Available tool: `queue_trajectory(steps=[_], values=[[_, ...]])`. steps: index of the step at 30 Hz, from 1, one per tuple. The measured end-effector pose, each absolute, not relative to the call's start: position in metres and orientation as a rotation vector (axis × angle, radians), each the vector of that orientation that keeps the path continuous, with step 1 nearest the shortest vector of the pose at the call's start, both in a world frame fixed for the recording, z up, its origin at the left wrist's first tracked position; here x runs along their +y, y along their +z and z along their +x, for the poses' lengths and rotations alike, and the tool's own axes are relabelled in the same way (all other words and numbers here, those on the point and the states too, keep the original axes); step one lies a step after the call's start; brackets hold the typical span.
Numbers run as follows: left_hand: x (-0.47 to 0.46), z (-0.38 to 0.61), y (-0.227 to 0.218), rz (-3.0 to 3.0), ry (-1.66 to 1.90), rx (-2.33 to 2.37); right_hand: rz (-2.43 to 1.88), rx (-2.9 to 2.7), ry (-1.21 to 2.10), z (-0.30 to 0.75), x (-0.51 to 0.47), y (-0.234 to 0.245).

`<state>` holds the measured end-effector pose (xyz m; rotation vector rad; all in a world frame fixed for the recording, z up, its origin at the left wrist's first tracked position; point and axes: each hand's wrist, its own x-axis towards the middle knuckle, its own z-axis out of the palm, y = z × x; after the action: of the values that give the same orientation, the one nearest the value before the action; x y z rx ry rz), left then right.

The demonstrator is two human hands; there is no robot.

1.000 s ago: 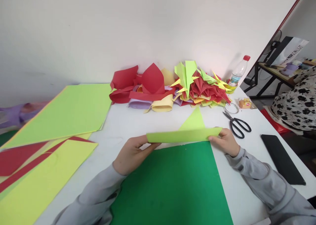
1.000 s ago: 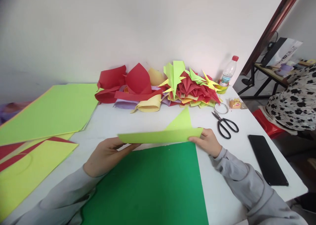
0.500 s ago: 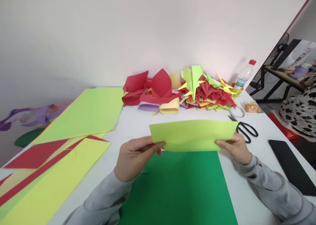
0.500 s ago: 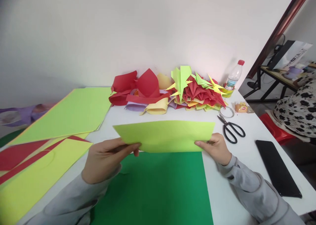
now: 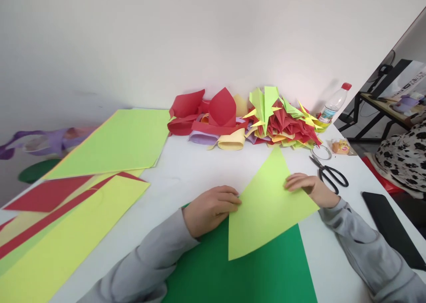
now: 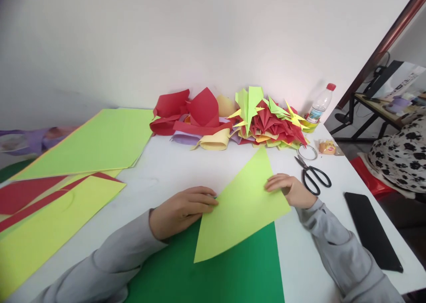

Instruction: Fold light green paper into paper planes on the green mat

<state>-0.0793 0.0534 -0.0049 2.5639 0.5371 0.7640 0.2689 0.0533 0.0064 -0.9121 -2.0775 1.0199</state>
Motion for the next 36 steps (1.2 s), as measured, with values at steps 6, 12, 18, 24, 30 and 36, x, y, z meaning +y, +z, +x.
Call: queue_trajectory(steps=[6,12,18,24,30,36], values=[[0.056,-0.085,-0.005,2.543,0.630,0.538,-0.845,-2.235,0.925,0.267,0.049,0.015],[0.054,-0.083,-0.002,2.530,0.592,0.547,-1.181,-2.076,-0.096,0.239,0.019,0.029],[0.050,-0.082,-0.010,2.522,0.627,0.618,-0.747,-2.566,-0.321,0.195,-0.025,0.027],[0.045,-0.084,-0.018,2.518,0.693,0.620,-0.773,-2.676,-0.353,0.167,-0.041,0.030],[0.041,-0.086,-0.019,2.550,0.650,0.583,-1.076,-2.676,0.046,0.176,-0.030,0.043],[0.041,-0.086,-0.018,2.550,0.627,0.595,-1.439,-2.877,0.006,0.167,0.021,0.053]])
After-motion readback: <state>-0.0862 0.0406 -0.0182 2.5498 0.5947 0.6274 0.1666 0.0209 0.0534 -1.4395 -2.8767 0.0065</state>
